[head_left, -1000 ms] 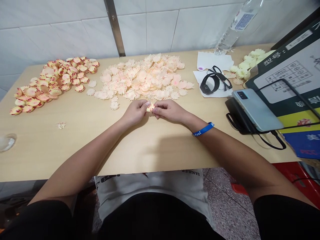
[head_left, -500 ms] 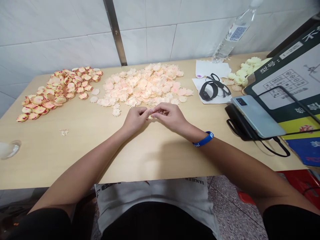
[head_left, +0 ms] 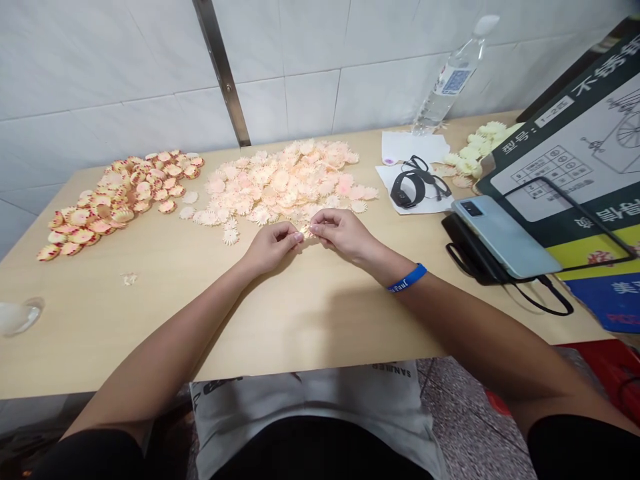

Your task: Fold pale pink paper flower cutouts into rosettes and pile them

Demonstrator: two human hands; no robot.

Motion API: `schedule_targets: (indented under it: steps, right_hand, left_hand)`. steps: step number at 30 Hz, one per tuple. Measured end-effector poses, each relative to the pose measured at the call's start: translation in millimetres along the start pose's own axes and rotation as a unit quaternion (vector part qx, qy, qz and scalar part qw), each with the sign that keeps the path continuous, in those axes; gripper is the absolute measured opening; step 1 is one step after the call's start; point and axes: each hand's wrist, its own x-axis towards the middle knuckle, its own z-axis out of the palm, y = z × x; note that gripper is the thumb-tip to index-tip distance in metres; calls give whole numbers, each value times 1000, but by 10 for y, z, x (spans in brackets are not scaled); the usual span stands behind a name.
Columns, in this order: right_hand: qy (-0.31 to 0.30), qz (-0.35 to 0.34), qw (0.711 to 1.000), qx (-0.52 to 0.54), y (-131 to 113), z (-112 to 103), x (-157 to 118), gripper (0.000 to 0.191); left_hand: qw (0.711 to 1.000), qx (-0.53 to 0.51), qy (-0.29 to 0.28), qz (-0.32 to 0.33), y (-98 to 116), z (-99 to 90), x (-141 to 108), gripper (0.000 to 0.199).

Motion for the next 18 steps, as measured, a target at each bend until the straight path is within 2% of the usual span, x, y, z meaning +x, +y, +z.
schedule_targets:
  steps: [5, 10, 13, 16, 18]
  right_hand:
    - [16, -14, 1000, 11, -56, -60, 43, 13]
    - [2, 9, 999, 33, -106, -59, 33, 11]
    - [11, 2, 999, 38, -122, -250, 76, 14]
    - [128, -37, 989, 71, -172, -591, 168, 22]
    - [164, -53, 975, 140, -212, -748, 212, 29]
  left_hand:
    - [998, -63, -2, -20, -35, 3, 70, 39]
    - [994, -102, -13, -27, -2, 38, 81, 41]
    - [993, -111, -19, -25, -21, 17, 58, 43]
    - [987, -155, -24, -36, -76, -39, 42, 47]
    - [977, -202, -39, -52, -107, -69, 43, 48]
